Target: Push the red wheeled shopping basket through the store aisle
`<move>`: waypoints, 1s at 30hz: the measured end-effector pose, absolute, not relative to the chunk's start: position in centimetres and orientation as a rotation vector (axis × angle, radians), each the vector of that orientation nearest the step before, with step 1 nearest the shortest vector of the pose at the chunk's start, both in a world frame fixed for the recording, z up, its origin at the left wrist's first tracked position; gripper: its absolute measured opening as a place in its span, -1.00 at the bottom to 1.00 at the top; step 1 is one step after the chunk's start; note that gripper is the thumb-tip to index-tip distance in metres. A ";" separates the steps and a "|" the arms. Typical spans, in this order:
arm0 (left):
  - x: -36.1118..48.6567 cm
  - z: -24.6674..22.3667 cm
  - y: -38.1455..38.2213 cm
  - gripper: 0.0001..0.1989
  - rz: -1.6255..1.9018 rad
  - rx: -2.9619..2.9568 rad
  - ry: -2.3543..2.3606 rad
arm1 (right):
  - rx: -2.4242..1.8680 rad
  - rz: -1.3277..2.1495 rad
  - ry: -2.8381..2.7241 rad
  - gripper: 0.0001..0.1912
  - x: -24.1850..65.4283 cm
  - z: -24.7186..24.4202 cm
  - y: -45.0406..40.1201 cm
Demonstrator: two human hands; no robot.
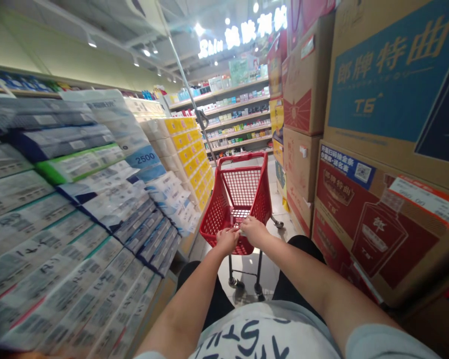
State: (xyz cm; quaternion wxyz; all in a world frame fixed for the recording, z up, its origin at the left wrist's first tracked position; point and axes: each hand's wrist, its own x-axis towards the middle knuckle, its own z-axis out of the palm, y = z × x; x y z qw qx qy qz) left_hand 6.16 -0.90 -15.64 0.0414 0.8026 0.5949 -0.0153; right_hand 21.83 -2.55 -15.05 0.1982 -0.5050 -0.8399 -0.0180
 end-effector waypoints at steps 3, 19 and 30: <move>5.9 -15.6 -0.6 -0.56 -0.106 2.470 1.803 | -1.429 -0.074 -2.369 -0.82 20.0 -16.0 -3.1; 3.9 -15.7 -0.5 -0.59 0.038 2.473 1.765 | -1.517 -0.046 -2.211 -0.81 21.9 -14.6 -1.3; 0.9 -14.5 1.2 -0.57 -0.165 2.518 1.798 | -1.340 0.019 -2.413 -0.84 19.1 -14.1 -2.0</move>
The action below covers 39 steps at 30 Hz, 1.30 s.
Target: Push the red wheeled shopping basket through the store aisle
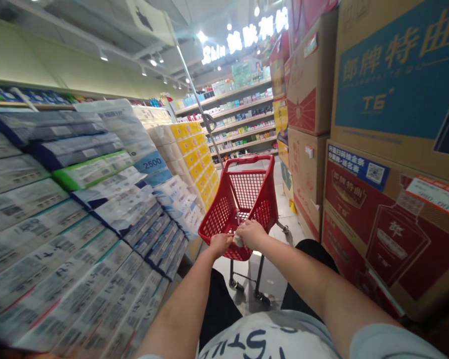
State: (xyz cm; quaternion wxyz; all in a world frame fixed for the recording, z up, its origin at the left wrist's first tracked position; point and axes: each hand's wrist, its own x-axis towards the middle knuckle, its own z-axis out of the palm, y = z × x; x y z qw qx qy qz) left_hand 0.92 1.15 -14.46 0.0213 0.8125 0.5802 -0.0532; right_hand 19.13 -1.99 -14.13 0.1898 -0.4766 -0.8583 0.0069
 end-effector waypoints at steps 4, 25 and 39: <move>1.3 -14.9 1.3 -0.58 -0.085 2.543 1.796 | -1.559 -0.053 -2.361 -0.83 21.2 -12.8 0.2; 0.5 -14.1 0.0 -0.53 -0.273 2.505 1.838 | -1.619 -0.108 -2.126 -0.77 17.1 -15.4 -1.8; -0.6 -14.3 1.1 -0.49 -0.255 2.365 2.039 | -1.739 0.075 -2.342 -0.69 13.2 -12.3 -4.9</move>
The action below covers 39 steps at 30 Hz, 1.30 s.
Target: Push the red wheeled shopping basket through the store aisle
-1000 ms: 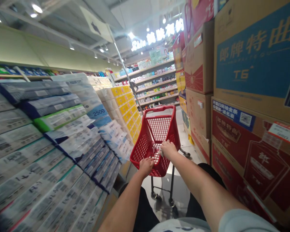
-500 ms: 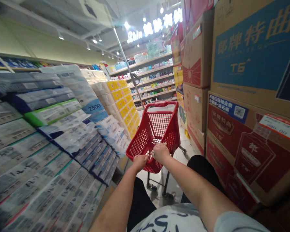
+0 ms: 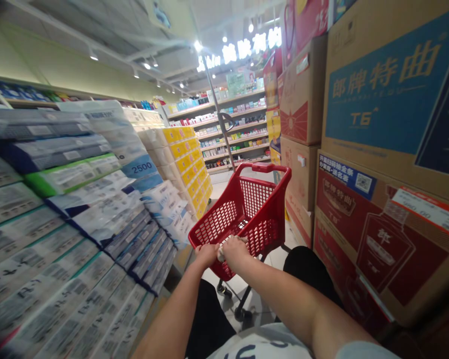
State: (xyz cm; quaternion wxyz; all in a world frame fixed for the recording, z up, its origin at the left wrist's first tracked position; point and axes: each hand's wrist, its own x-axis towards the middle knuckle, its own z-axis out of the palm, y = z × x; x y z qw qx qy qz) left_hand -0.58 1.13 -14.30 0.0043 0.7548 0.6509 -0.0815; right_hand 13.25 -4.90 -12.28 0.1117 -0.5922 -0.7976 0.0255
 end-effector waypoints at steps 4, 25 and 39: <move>0.3 -14.8 -0.1 -0.53 -0.220 2.452 2.060 | -1.810 0.099 -2.317 -0.68 12.8 -11.7 -5.8; 0.3 -14.8 -0.2 -0.71 -0.276 2.494 1.993 | -1.292 0.085 -2.345 -0.59 15.8 -15.1 -4.7; 0.9 -14.2 -0.9 -0.68 -0.294 2.444 1.981 | -1.262 0.077 -2.428 -0.56 17.0 -14.6 -4.8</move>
